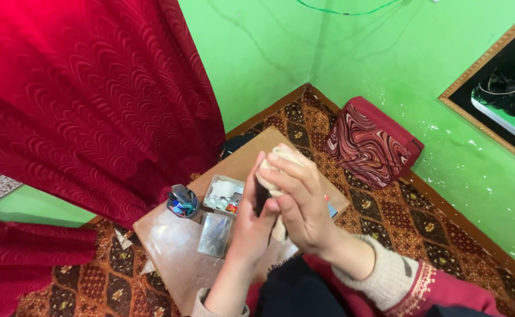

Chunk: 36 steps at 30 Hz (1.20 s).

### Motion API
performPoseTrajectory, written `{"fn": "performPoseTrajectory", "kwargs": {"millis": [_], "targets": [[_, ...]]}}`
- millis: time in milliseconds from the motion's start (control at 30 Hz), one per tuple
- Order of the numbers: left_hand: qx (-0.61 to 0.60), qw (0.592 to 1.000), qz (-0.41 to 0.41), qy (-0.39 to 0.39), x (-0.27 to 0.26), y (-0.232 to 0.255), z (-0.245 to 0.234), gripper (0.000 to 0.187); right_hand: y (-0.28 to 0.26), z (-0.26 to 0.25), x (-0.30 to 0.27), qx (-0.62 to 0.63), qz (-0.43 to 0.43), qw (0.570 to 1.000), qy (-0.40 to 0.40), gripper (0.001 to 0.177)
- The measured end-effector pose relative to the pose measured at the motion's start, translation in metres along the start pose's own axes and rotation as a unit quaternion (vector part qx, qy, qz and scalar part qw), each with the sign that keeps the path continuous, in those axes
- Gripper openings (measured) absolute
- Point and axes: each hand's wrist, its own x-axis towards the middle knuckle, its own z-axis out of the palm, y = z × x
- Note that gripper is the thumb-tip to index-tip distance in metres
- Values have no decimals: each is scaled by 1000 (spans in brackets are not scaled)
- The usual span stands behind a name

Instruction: The person wipes several small items with a cloth and places them on a wall-mounted shelf. They handle a small black device, a silver tin, a yellow-capped bottle, a black jar, a blue notebook, combs, a red card, and hair clips, moving each from a table to the shelf.

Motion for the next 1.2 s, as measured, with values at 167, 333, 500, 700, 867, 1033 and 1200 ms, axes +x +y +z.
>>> {"fn": "performPoseTrajectory", "kwargs": {"millis": [167, 333, 500, 700, 867, 1033, 1200], "targets": [[66, 989, -125, -33, -3, 22, 0, 91, 22, -18, 27, 115, 218, 969, -10, 53], [25, 990, -125, -63, -8, 35, 1, 95, 24, -22, 23, 259, 496, 828, -15, 35], [347, 932, 84, -66, -11, -12, -16, 74, -7, -12, 16, -34, -37, 985, -165, 24], [330, 924, 181, -70, -17, 6, -15, 87, 35, -12, 26, 236, 490, 837, -60, 35], [264, 941, 209, -24, -15, 12, -11, 77, 28, -15, 27, 392, 450, 801, -43, 34], [313, 933, 177, -4, -7, 18, -17, 63, 22, -17, 17, 579, 388, 717, -15, 41], [427, 881, 184, 82, -4, -42, -12, 55, 14, -12, -4, -144, -2, 987, -73, 36]]}}
